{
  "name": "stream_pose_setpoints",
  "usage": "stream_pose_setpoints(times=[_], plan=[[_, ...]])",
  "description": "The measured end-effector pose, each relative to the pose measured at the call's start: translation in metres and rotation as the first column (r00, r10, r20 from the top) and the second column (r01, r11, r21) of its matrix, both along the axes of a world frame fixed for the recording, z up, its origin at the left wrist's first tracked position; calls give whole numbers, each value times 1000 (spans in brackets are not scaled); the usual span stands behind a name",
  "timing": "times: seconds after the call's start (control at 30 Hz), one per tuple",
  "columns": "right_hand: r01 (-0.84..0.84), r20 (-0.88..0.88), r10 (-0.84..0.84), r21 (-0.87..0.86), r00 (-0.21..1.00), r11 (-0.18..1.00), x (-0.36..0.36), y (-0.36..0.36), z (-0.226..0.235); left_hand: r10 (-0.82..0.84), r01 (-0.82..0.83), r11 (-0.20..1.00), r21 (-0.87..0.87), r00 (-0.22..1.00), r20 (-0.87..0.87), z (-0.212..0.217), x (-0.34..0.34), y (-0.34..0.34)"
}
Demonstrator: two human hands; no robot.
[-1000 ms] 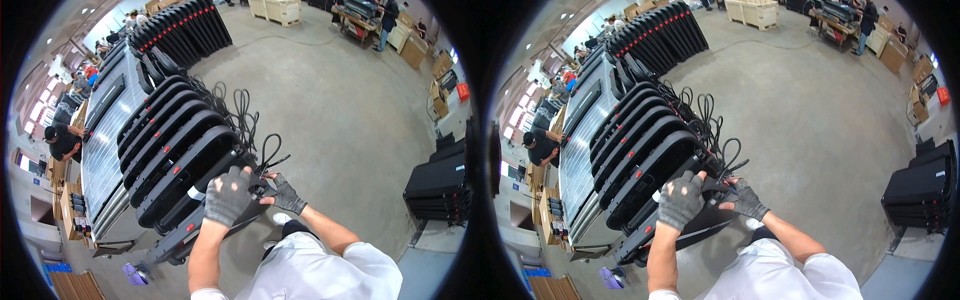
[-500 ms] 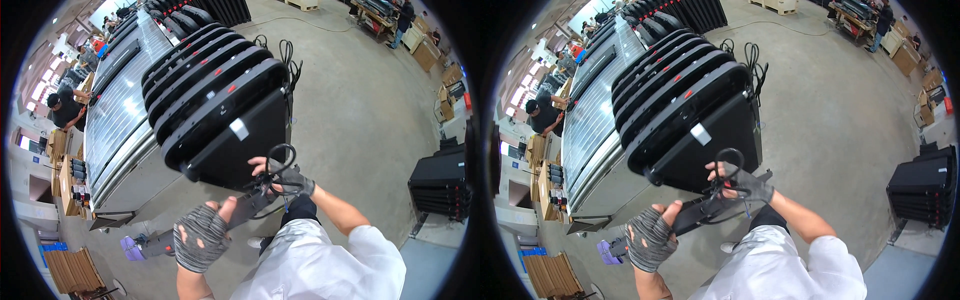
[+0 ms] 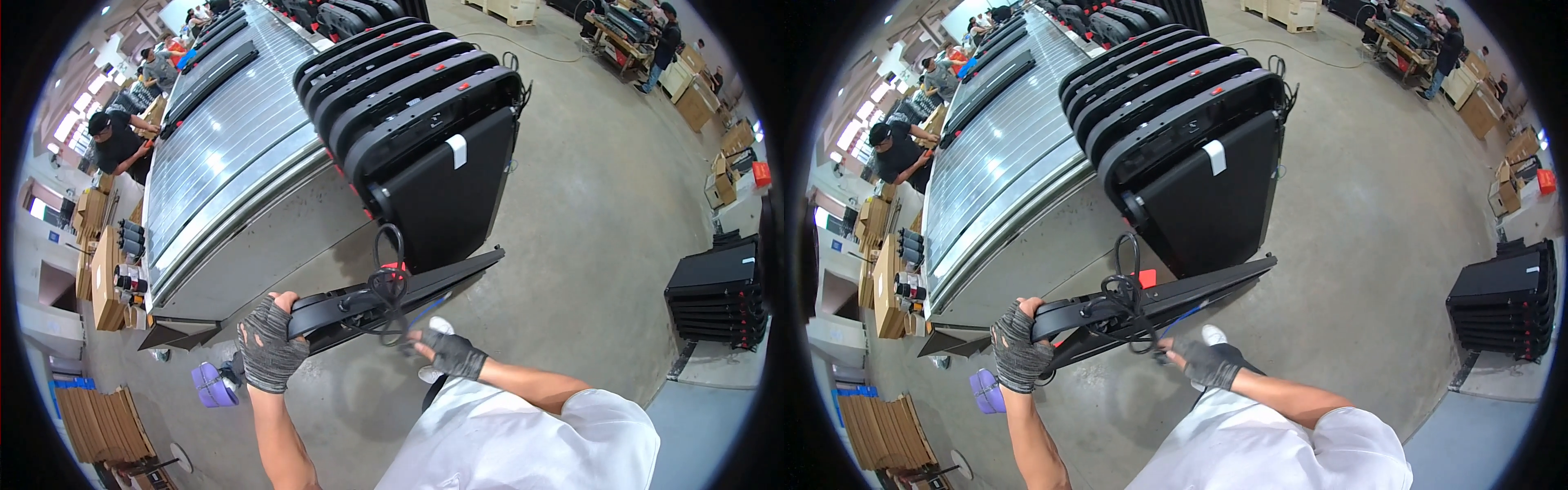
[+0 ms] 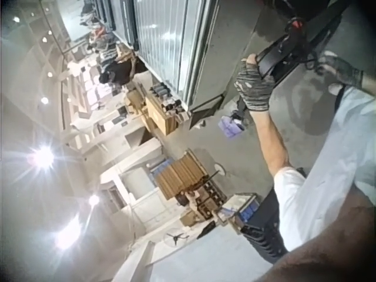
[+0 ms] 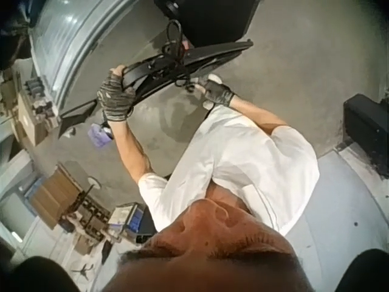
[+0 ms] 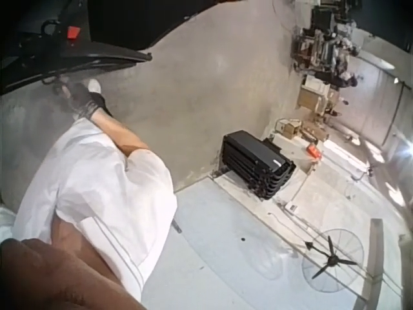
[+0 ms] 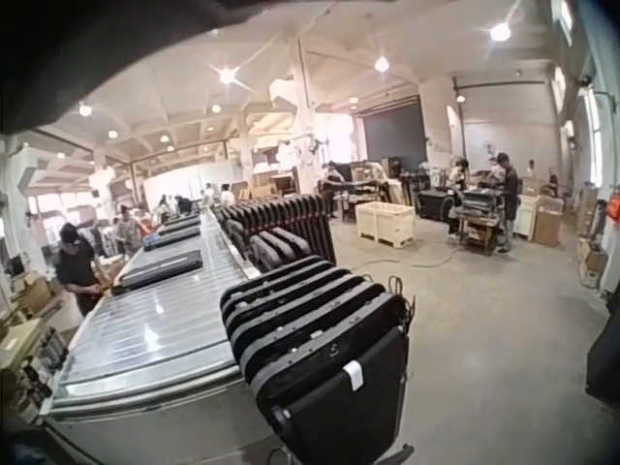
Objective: Placing covers on a conveyor belt and sorting small mechanical components into boxes.
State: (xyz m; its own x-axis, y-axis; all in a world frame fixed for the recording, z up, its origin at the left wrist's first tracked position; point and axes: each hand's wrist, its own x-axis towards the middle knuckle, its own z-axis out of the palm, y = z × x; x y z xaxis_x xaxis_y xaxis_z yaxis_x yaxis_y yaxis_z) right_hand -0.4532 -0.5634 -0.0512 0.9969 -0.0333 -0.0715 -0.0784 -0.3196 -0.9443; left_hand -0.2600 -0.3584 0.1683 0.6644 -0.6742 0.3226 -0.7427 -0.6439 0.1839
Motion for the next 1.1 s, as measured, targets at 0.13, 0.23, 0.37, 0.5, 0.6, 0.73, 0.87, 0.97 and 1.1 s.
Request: stream_pose_setpoints(times=[0.13,0.23,0.37,0.5,0.6,0.73,0.87,0.97,1.1], plan=[[-301,-23,309,161,951,940,30,46,-24,77,-76,997,21,995,-69,-13,21,51],[-424,-326,439,122,837,898,55,32,-76,82,-80,991,106,997,-7,-23,39,85],[190,-186,-235,-232,954,954,46,-52,-170,81,-90,973,212,995,51,-39,69,131],[269,24,-309,-559,951,785,83,-89,-191,95,-97,948,303,995,20,-66,105,198],[16,-143,-154,-679,978,734,112,-83,-206,160,-111,913,392,983,-95,-79,129,229],[-338,-457,-1,-659,890,672,159,-62,-252,80,-43,875,481,995,-56,-102,177,261],[-329,-361,84,-698,929,636,172,-33,-257,115,3,803,596,980,-160,-125,212,295],[-391,-476,45,-661,878,640,189,-7,-251,88,42,822,568,976,-199,-144,238,326],[-410,-525,3,-661,851,628,206,29,-243,61,93,853,514,960,-274,-176,277,360]])
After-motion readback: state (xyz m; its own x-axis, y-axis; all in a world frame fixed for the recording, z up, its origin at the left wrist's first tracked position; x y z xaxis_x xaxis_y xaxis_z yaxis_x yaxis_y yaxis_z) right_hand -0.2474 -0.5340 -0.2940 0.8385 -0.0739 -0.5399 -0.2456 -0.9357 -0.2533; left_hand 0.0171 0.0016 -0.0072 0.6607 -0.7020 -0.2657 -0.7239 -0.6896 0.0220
